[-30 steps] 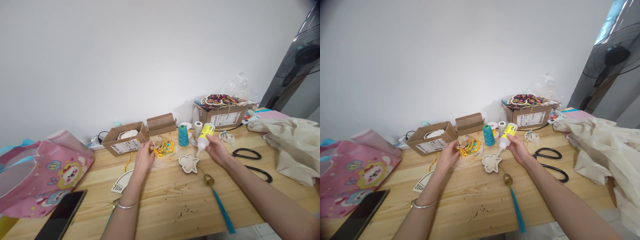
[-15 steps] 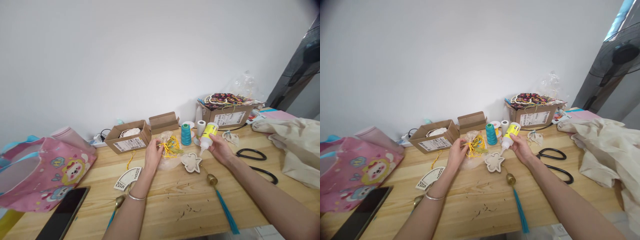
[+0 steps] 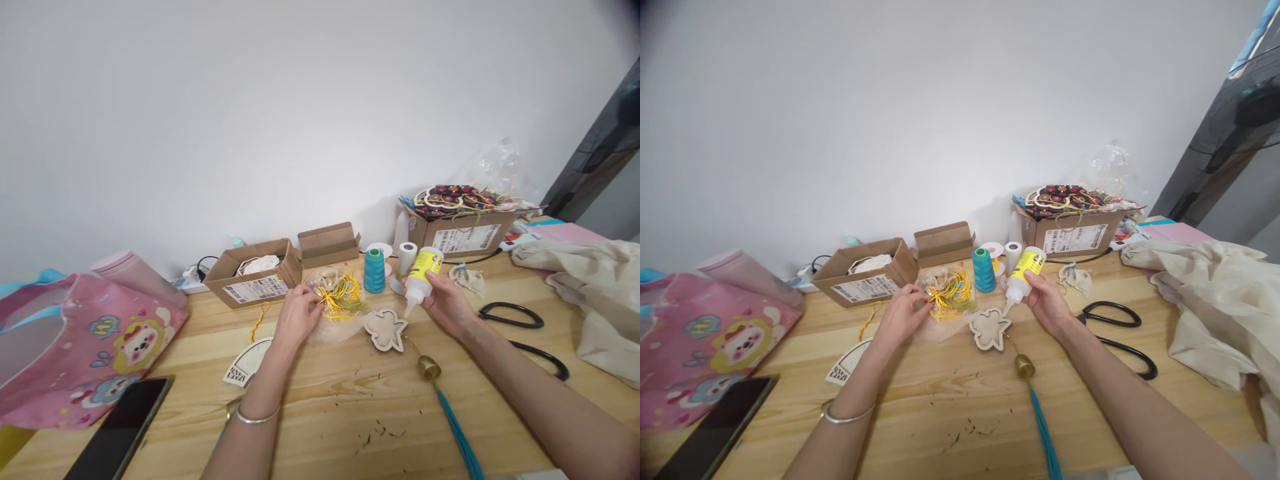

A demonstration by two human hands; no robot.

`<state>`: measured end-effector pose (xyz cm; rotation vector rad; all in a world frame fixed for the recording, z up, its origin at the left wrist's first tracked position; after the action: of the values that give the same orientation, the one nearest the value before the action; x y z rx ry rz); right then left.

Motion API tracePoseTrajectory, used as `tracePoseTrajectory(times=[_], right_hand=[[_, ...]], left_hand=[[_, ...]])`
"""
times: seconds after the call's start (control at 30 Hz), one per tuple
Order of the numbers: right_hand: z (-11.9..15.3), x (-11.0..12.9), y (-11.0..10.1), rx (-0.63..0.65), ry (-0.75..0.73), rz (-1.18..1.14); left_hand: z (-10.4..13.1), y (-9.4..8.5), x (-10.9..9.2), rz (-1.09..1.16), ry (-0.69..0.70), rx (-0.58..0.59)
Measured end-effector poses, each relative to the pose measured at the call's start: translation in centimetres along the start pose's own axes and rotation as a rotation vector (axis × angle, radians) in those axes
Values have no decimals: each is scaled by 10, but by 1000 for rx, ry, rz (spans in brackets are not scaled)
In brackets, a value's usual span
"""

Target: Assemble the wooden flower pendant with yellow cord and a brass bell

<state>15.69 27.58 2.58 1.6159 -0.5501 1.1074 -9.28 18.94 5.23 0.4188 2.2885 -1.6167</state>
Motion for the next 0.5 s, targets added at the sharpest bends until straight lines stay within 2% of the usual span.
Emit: tracePoseTrajectory(times=[0.1, 0.27, 0.5], right_hand=[[1, 0, 1, 14, -4, -2], [2, 2, 1, 9, -2, 1], [3, 4, 1, -29, -5, -14]], left_hand=[[-1, 7, -7, -25, 30, 52], [-4, 16, -17, -17, 55, 74], [-3, 17, -17, -85, 7, 64]])
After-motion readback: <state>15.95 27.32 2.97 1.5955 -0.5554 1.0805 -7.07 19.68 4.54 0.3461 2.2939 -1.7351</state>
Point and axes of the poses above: each hand's wrist, its own z-axis away from the middle knuckle, its own y-axis out of the palm, x = y × z, the point moved 6 cm from there along -z, towards the middle knuckle, and after that the axes turned 6 degrees about z, right-handed, at the moved point
